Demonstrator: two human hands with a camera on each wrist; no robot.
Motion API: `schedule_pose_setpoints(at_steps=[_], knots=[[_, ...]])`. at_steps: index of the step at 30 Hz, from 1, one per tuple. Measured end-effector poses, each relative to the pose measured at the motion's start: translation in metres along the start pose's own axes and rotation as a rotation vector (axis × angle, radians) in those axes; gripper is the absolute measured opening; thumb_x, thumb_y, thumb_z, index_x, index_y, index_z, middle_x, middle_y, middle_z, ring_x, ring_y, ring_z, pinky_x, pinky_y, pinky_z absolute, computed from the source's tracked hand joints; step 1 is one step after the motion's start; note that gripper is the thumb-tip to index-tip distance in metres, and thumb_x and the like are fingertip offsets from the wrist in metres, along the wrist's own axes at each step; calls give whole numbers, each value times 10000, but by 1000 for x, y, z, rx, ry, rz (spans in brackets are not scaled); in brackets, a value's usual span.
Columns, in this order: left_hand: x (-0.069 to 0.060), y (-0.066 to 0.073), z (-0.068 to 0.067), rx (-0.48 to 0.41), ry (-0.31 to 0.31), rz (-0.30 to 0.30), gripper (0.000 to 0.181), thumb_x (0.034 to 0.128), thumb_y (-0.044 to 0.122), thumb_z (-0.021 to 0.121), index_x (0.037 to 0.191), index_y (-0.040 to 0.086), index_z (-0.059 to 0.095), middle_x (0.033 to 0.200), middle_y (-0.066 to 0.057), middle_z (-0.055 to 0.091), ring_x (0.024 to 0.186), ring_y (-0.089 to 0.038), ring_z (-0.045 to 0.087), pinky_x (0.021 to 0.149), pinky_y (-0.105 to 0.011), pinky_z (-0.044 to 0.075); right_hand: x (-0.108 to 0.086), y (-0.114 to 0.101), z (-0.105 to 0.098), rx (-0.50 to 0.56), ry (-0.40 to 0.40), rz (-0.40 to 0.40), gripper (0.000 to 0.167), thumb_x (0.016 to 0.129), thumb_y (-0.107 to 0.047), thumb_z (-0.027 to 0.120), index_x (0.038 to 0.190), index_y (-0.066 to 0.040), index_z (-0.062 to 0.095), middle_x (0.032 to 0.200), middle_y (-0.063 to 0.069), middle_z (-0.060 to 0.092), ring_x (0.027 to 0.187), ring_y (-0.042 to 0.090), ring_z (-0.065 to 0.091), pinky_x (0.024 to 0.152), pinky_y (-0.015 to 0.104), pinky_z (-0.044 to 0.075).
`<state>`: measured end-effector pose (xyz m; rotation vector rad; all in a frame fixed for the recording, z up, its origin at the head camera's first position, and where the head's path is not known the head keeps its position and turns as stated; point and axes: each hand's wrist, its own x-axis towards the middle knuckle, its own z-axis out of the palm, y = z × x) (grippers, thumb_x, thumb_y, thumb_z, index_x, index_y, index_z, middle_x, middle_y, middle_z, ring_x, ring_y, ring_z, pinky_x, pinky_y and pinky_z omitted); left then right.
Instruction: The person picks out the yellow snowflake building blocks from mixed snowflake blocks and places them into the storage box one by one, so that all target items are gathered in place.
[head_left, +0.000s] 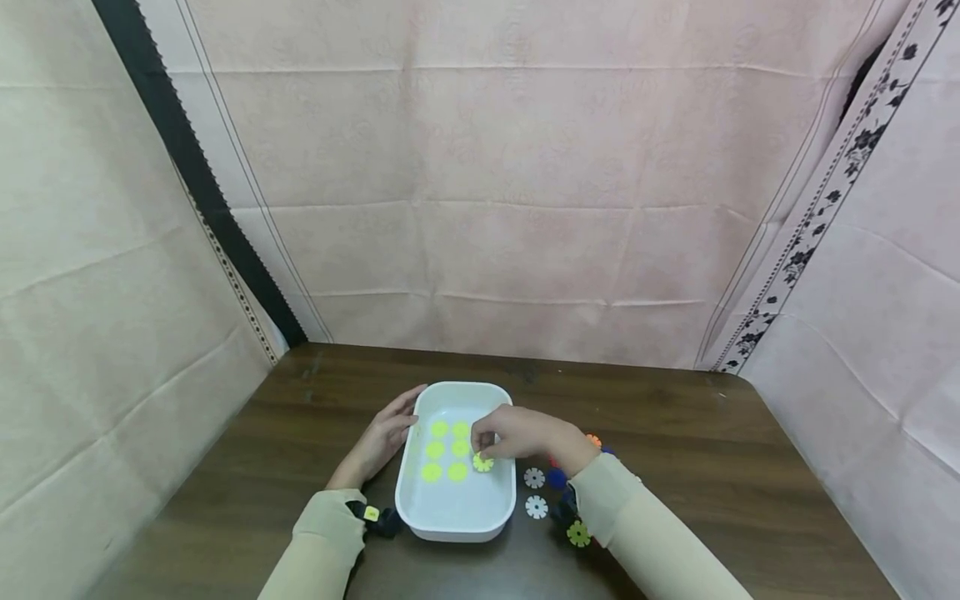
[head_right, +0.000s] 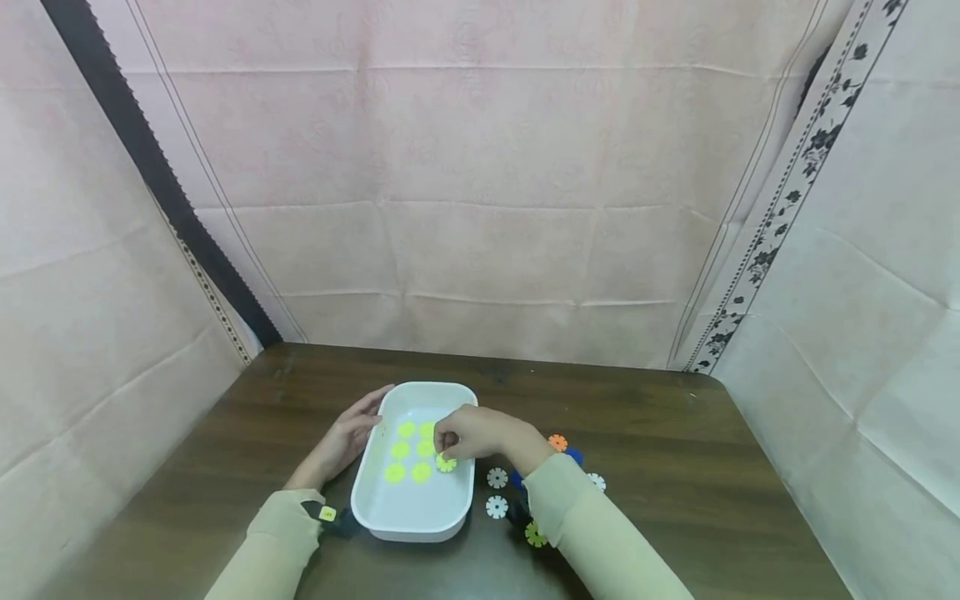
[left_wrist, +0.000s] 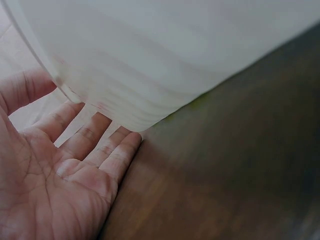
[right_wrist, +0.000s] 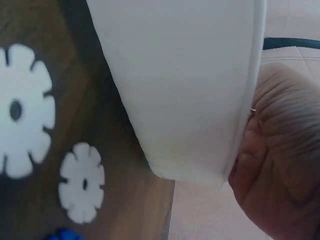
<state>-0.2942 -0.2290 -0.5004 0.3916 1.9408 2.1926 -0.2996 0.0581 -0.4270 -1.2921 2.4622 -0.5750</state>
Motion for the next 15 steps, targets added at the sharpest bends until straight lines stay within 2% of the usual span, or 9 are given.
schedule_pose_setpoints(at_steps=[5,15], knots=[[0,1,1,-11,-2,3,566,999,74,465,1554,128,368,1582,-140,362,1394,-338,419,1025,-287,460,1,-1,5,-39,17,55,51,936,-208,723,977,-236,737,882,-144,685,777,53,589,730,224,513],[2,1,0,-8,-10,-1,582,997,79,466,1565,111,341,1592,-161,339,1387,-319,428,1019,-281,458,2,4,8,-41,54,28,61,945,-239,712,992,-227,749,903,-148,680,797,52,593,733,234,514]])
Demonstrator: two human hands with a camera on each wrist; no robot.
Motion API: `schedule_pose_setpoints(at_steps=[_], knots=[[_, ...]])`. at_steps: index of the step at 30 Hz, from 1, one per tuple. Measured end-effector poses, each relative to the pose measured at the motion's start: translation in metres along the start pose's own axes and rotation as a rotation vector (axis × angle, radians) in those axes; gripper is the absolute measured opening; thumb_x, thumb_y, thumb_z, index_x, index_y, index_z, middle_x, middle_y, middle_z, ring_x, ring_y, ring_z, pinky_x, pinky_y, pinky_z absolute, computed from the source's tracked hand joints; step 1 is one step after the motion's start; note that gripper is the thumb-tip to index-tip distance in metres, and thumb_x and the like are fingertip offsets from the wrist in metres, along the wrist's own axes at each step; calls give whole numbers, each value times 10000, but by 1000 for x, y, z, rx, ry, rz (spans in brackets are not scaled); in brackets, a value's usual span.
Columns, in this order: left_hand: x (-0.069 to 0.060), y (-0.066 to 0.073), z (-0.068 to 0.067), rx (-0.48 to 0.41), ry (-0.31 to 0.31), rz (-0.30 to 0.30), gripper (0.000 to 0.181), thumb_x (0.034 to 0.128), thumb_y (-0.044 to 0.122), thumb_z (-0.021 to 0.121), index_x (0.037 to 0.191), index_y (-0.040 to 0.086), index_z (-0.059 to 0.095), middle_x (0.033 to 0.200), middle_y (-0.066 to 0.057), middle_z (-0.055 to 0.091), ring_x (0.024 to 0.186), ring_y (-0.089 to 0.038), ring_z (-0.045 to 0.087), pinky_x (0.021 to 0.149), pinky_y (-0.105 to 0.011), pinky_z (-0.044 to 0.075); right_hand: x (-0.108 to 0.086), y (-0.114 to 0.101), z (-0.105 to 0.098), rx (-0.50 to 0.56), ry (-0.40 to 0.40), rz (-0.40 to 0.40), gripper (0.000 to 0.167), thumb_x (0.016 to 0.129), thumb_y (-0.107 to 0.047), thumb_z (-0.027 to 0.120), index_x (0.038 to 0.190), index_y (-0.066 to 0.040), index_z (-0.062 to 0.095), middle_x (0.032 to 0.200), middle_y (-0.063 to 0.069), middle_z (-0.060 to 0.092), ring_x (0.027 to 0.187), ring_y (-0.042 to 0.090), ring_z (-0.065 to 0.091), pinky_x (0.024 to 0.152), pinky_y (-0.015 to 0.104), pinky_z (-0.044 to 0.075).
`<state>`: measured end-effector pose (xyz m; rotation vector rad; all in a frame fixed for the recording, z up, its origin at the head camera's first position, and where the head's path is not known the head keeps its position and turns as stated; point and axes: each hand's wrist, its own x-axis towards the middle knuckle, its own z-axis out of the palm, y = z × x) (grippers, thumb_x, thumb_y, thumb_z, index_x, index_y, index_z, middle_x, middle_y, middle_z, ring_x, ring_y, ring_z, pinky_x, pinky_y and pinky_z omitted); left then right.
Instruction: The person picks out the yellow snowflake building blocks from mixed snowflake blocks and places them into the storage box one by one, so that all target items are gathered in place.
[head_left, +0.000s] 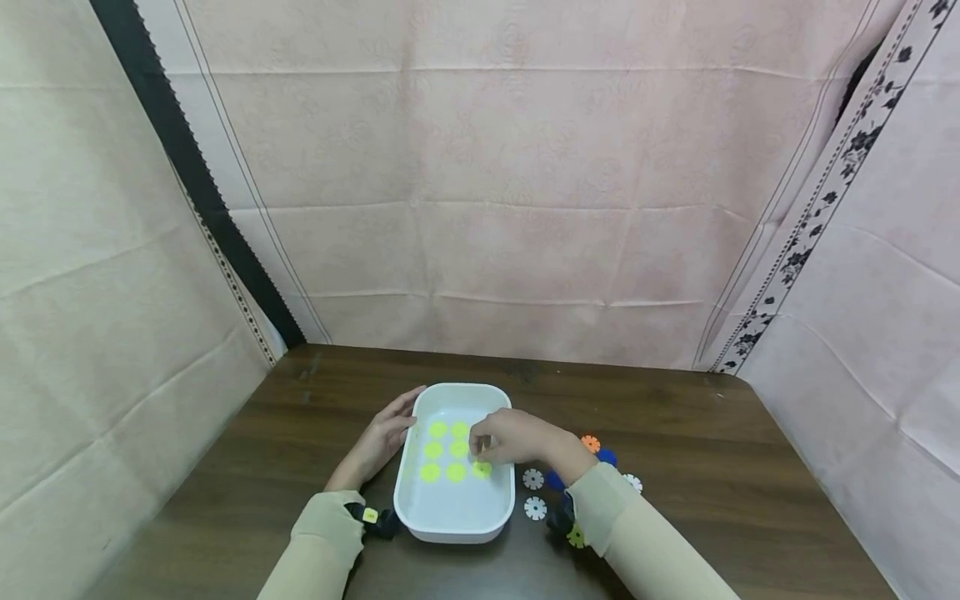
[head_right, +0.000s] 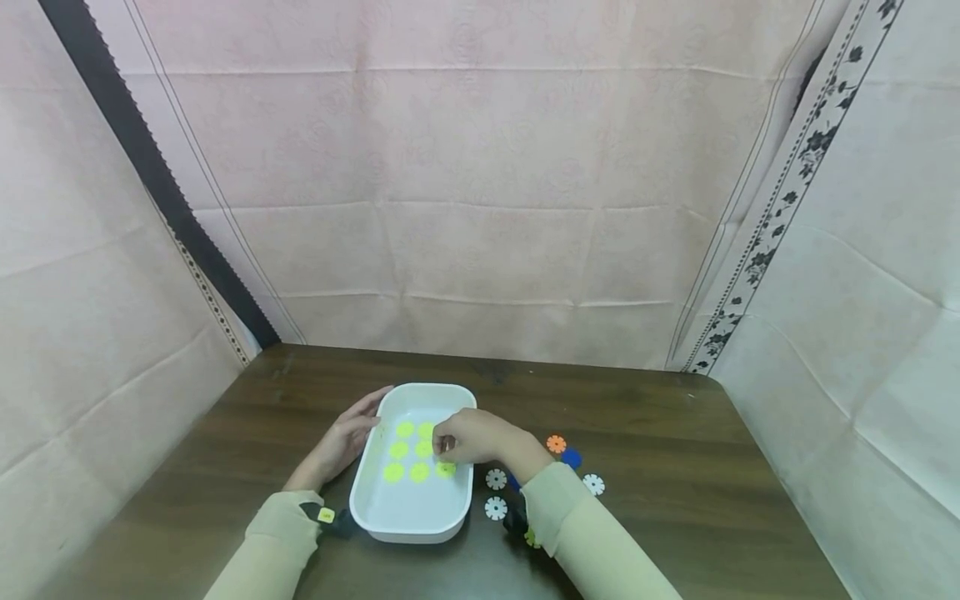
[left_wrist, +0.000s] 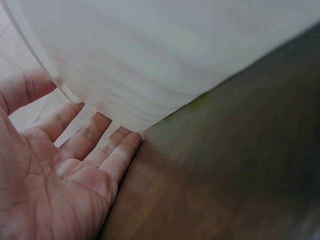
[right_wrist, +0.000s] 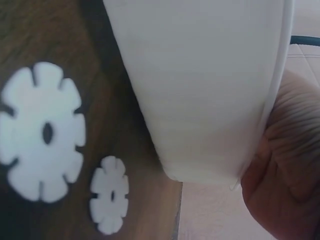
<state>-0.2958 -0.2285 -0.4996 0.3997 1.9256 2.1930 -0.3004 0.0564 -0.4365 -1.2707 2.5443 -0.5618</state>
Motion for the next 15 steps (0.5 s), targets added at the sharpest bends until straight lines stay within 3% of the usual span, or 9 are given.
schedule_pose_setpoints(at_steps=[9,15], knots=[[1,1,1,-4,5,2,567,1002,79,468,1557,129,361,1584,-143,357,1383,-314,429,1009,-269,460,0,8,6,-6,60,-34,78,951,-345,696,976,-278,726,923,-174,654,828,45,586,764,250,509],[0,0,1,-8,-1,10,576,997,75,468,1560,112,351,1589,-158,345,1388,-328,420,1006,-268,465,-4,8,7,97,76,-65,71,959,-366,681,981,-310,718,945,-185,667,884,46,600,837,306,532]])
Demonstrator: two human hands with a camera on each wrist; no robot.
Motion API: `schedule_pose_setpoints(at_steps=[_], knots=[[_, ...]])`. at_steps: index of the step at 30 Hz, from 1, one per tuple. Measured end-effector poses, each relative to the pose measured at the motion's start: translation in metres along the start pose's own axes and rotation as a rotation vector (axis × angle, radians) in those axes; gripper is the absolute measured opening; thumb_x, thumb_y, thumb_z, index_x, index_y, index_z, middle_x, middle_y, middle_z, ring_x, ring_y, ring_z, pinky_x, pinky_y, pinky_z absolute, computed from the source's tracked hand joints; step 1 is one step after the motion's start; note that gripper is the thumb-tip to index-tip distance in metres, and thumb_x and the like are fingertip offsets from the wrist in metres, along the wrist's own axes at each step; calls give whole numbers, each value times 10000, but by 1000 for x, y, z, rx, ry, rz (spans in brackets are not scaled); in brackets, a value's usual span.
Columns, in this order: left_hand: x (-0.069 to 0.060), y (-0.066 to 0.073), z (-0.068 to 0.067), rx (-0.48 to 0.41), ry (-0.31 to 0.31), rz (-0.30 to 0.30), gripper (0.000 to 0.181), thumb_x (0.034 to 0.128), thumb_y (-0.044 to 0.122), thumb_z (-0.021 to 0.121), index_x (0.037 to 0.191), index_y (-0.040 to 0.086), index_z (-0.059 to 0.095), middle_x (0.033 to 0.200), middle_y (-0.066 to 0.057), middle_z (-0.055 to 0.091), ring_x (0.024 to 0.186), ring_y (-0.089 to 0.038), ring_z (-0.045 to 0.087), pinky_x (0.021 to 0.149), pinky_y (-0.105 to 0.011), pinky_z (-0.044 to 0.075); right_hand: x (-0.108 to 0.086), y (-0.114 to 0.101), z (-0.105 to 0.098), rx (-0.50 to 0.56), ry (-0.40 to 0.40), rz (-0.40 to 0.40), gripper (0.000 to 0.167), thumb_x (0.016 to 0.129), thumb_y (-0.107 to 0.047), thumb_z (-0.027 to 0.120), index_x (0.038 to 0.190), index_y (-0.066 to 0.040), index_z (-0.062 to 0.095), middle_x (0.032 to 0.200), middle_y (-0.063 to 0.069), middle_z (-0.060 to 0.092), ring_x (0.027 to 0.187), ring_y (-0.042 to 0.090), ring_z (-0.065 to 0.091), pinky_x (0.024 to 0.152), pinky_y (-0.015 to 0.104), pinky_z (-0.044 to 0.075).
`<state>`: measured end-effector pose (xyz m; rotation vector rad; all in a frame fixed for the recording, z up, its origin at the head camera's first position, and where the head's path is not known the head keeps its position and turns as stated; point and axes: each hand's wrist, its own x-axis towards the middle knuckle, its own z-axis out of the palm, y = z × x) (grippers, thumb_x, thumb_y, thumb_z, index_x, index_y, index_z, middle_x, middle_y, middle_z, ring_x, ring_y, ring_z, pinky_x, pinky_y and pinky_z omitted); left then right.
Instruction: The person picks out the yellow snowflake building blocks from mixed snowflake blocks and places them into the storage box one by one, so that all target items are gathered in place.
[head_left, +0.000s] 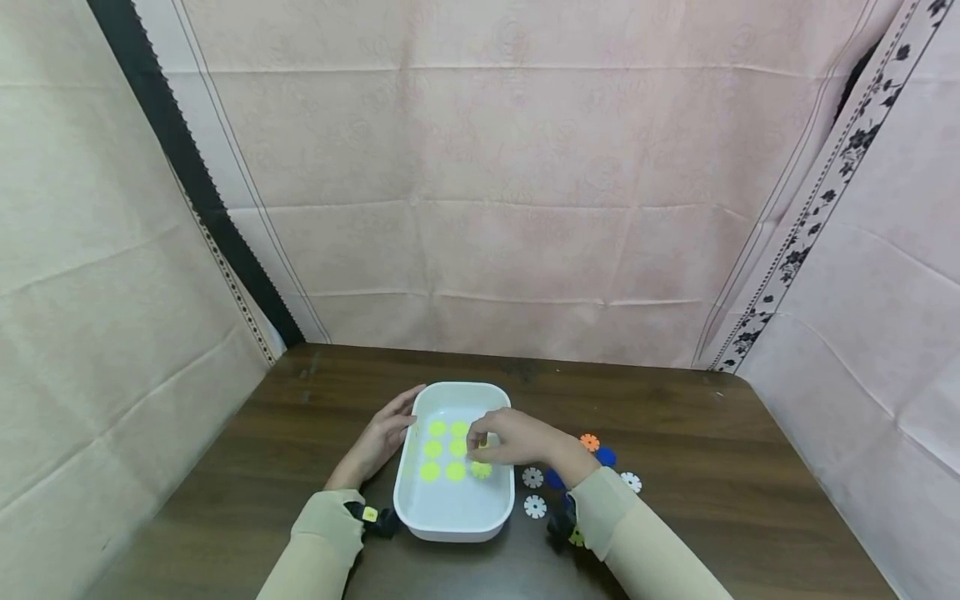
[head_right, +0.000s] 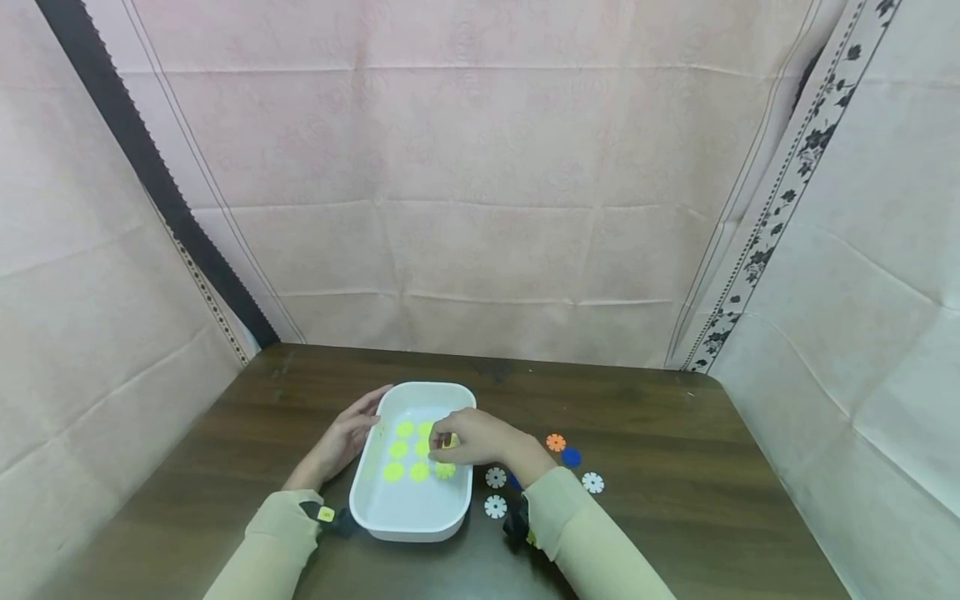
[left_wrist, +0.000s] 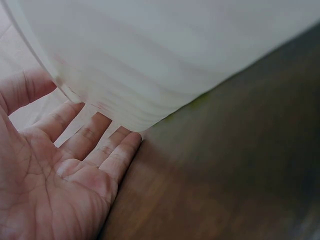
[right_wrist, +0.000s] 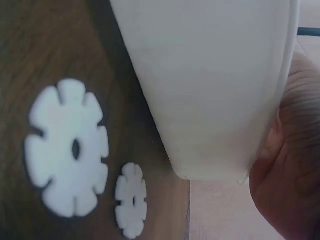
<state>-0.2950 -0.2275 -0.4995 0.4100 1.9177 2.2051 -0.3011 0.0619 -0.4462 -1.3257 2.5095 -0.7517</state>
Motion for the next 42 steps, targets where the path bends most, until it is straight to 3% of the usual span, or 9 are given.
schedule_pose_setpoints(at_steps=[5,11,18,20,26,33,38,42], knots=[[-1,0,1,2,3,-1,562,1004,71,464,1555,121,365,1583,-148,358,1382,-324,429,1011,-267,461,-5,1,-2,130,35,-21,111,972,-357,666,1017,-280,731,980,-178,690,943,47,622,930,405,534],[-1,1,1,2,9,-17,555,1006,78,469,1550,137,378,1574,-129,376,1383,-307,433,1016,-264,456,-10,-2,-5,172,63,-33,151,977,-333,662,1030,-216,742,1002,-169,696,944,64,626,936,455,531],[0,1,2,-9,7,-23,555,1007,79,472,1550,145,380,1576,-119,376,1394,-312,420,1024,-272,454,-23,-6,-11,150,125,-14,169,968,-348,674,1035,-213,751,971,-184,697,815,127,605,715,313,557],[-1,0,2,-6,10,-27,554,1005,81,475,1548,150,385,1575,-117,378,1394,-313,422,1031,-279,452,-31,-5,-11,155,156,-22,190,969,-356,672,1043,-200,749,977,-184,696,817,130,601,706,323,551],[-2,0,1,6,11,-22,555,1001,97,492,1544,155,392,1574,-108,380,1398,-299,418,1037,-269,443,-56,1,-14,209,279,-78,129,972,-310,677,1037,-210,726,996,-134,701,915,106,634,881,492,546],[0,0,0,-10,3,-16,556,1004,89,489,1547,144,382,1572,-124,378,1386,-302,427,1014,-244,454,-87,11,-19,225,361,-55,79,962,-256,694,1023,-215,725,962,-79,714,845,149,649,796,384,583],[0,-2,0,-5,13,-30,555,1004,80,478,1545,157,387,1568,-112,388,1389,-320,425,1012,-256,458,-115,25,-14,257,370,-67,60,966,-195,686,1005,-175,728,922,8,724,785,158,631,720,351,581],[0,-1,-1,6,16,-24,550,1008,81,476,1545,159,390,1569,-107,387,1402,-322,411,1018,-258,453,-137,34,-9,277,373,-56,63,977,-151,663,996,-151,723,925,-12,721,809,140,624,724,319,553]])
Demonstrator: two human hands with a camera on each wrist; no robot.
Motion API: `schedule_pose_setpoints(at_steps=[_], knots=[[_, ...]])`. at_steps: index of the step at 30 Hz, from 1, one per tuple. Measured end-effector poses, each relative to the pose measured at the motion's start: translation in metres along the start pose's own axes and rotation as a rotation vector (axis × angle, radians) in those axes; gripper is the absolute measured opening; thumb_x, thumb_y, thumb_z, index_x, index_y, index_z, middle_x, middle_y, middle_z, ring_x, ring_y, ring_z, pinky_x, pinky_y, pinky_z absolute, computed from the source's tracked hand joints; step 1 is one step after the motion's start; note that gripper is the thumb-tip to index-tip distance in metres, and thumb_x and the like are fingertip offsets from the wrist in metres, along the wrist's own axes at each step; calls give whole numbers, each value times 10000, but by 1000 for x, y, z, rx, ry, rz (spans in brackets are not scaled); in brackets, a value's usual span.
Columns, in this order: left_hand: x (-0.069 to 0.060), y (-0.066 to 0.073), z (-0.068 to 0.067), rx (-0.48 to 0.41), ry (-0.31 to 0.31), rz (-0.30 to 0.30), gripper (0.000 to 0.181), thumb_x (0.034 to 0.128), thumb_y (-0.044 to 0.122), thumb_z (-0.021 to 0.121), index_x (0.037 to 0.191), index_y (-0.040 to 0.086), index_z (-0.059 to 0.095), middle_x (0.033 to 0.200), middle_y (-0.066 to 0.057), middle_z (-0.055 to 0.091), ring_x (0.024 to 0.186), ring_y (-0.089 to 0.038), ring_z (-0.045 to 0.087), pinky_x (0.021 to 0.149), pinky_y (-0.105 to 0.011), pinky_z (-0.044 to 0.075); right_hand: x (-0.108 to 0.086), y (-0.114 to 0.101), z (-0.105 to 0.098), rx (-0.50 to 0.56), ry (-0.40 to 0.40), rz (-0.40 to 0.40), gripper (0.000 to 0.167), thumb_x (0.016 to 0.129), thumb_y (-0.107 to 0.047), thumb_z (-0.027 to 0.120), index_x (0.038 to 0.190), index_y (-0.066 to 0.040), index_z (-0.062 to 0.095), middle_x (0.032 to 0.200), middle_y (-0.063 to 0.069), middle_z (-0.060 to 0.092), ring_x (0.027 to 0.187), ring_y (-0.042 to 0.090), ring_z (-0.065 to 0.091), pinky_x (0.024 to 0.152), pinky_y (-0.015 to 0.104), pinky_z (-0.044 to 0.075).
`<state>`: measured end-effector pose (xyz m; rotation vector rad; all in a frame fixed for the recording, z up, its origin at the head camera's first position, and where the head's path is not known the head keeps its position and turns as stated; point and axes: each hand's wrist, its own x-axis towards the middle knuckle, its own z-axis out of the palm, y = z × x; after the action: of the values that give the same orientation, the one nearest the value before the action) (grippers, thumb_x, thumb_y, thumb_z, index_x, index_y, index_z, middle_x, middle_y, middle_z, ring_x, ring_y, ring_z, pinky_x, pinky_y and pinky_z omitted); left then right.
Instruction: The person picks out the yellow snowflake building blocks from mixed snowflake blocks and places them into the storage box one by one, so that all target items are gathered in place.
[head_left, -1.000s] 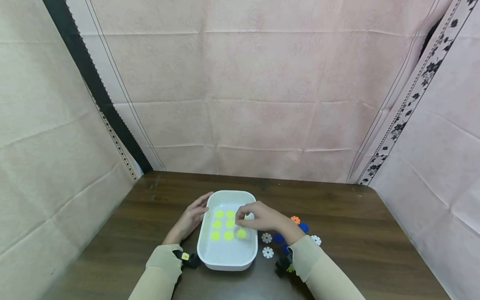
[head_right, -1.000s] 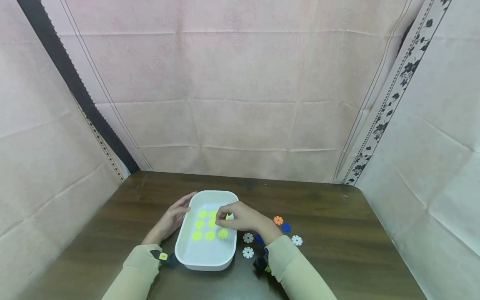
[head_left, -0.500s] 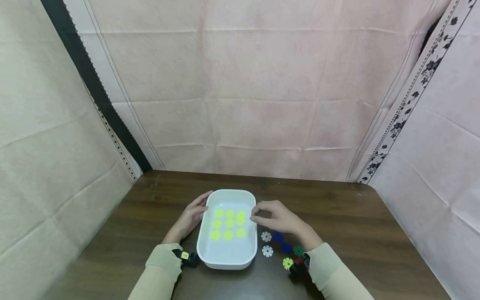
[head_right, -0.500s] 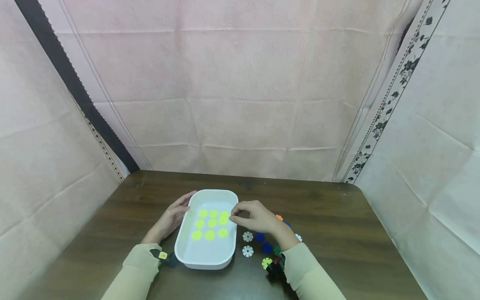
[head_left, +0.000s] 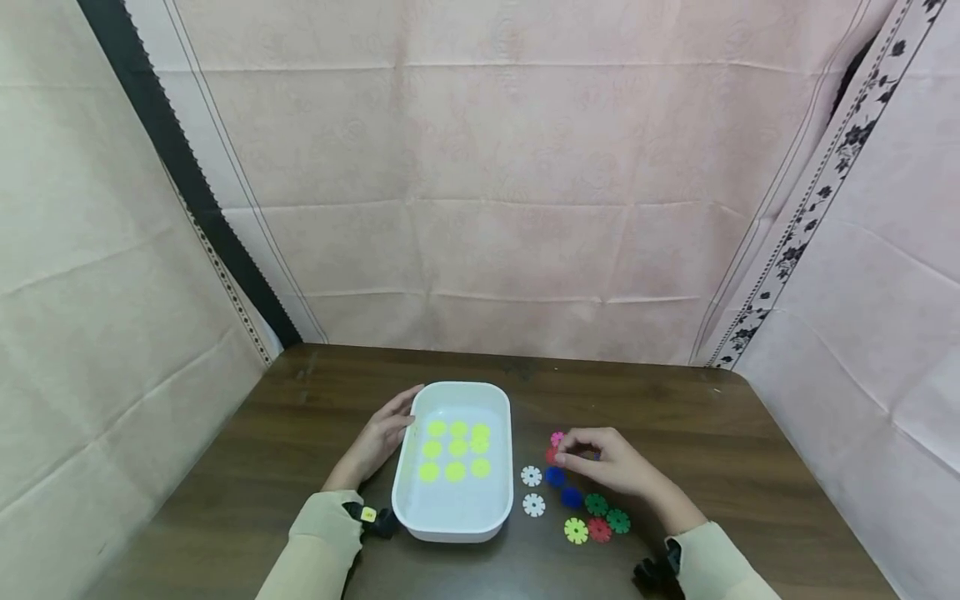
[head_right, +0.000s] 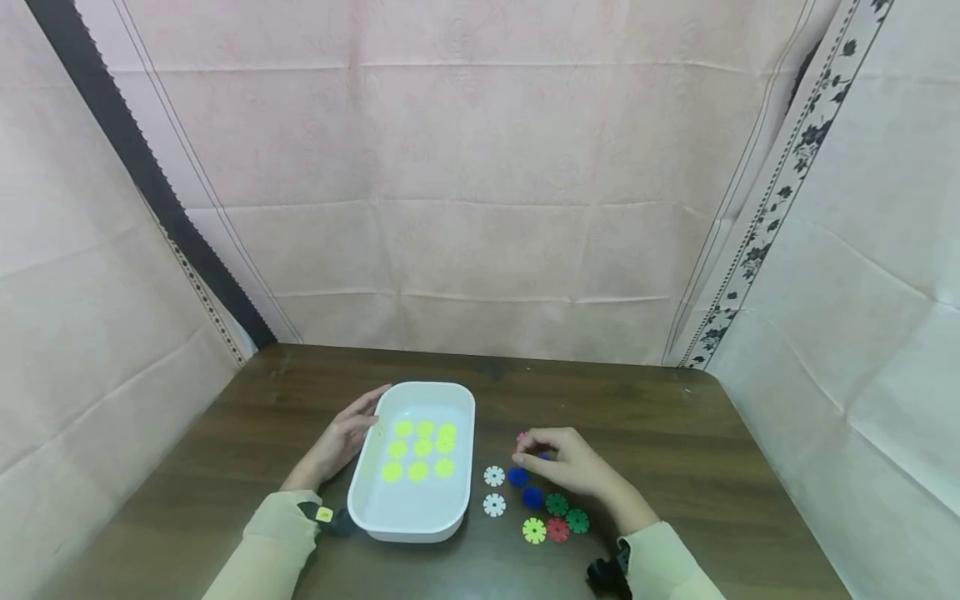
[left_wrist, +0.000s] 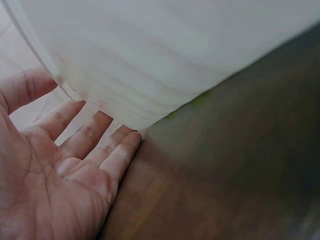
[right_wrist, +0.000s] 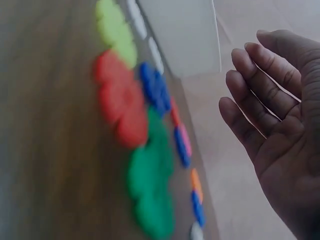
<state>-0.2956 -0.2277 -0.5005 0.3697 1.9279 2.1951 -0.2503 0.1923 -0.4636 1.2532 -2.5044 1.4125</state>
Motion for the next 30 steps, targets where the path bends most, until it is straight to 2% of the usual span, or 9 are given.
schedule_pose_setpoints(at_steps=[3,6,11,16,20,24,28,30], knots=[[-1,0,0,2,-5,5,551,1010,82,477,1549,150,383,1573,-117,380,1413,-328,394,1025,-260,449,-17,4,-1,42,-10,29,70,977,-130,658,1002,-163,714,918,-26,707,808,139,623,712,303,547],[-2,0,-1,3,-16,10,555,1012,81,473,1554,141,373,1580,-126,366,1419,-336,383,1031,-267,446,-32,7,0,72,-53,40,76,983,-125,650,1016,-170,702,915,-25,696,807,136,625,705,303,551],[0,1,-2,9,-15,21,549,1014,97,478,1551,146,379,1581,-120,367,1412,-314,399,1036,-264,442,-48,8,4,39,-105,8,97,980,-129,656,1046,-190,691,917,-54,695,781,104,618,659,286,547],[0,0,0,4,1,10,545,1009,100,490,1544,146,391,1573,-113,380,1400,-297,413,1024,-244,446,-56,7,8,-14,-95,-40,162,930,-77,711,1055,-179,703,947,-78,696,756,130,585,603,264,503],[-2,-1,1,-2,0,-4,543,1014,92,479,1546,140,384,1577,-115,373,1408,-309,401,1021,-238,444,-58,6,11,-72,-100,-86,154,915,-140,743,1057,-187,705,979,-59,696,828,165,606,685,304,515],[-3,-1,1,6,-3,-5,543,1017,94,473,1549,143,378,1582,-112,366,1420,-317,388,1035,-247,436,-58,0,12,-140,-139,-86,167,919,-216,745,1080,-215,699,1047,-75,681,961,146,602,827,343,503],[-2,-1,0,14,2,-1,549,1010,119,493,1547,154,386,1581,-101,372,1423,-307,384,1049,-259,425,-58,-6,11,-194,-177,-29,194,919,-290,743,1105,-268,691,1119,-119,650,1057,124,564,949,379,468],[-1,0,0,14,8,-4,549,1005,127,502,1543,161,396,1578,-94,378,1418,-303,390,1047,-259,427,-58,-7,11,-208,-193,1,197,919,-322,740,1108,-295,689,1148,-130,635,1091,123,544,965,388,460]])
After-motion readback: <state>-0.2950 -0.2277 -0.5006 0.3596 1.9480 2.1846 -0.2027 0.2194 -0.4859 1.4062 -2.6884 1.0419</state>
